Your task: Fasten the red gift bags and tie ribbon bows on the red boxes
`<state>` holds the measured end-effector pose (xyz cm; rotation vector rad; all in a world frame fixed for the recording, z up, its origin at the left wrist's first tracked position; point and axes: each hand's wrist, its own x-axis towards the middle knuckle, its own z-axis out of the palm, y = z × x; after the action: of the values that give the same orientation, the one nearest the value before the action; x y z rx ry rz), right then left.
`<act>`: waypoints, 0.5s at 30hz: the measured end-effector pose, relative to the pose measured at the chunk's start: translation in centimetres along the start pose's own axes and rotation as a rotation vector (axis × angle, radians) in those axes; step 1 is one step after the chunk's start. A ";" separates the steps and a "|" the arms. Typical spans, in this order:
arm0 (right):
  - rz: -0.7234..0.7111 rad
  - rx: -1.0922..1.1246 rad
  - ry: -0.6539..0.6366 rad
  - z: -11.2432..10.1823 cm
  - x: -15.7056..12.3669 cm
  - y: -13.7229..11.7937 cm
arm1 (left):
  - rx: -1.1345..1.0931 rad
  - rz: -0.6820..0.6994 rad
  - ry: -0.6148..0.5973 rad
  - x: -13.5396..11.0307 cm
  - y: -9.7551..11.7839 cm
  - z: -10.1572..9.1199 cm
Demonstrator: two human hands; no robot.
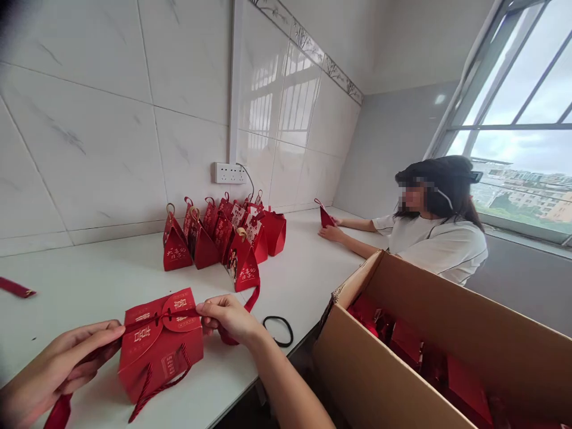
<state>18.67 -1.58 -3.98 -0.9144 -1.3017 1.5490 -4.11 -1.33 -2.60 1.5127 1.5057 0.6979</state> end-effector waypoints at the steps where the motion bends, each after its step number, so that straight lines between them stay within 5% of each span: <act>1: 0.006 0.010 0.001 0.0 -0.2 0.1 | -0.101 -0.015 -0.129 -0.4 0.5 -0.6; 4: 0.009 0.059 -0.003 0.0 -0.6 0.5 | -0.217 -0.026 -0.262 -1.2 1.4 -1.6; 15: -0.021 0.112 0.051 -0.2 -1.0 0.6 | -0.335 0.045 -0.431 -1.3 0.6 -2.2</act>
<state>19.11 -2.46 -4.64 -0.8620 -1.1730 1.5558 -5.84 -2.09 -0.81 1.3365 0.9803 0.5703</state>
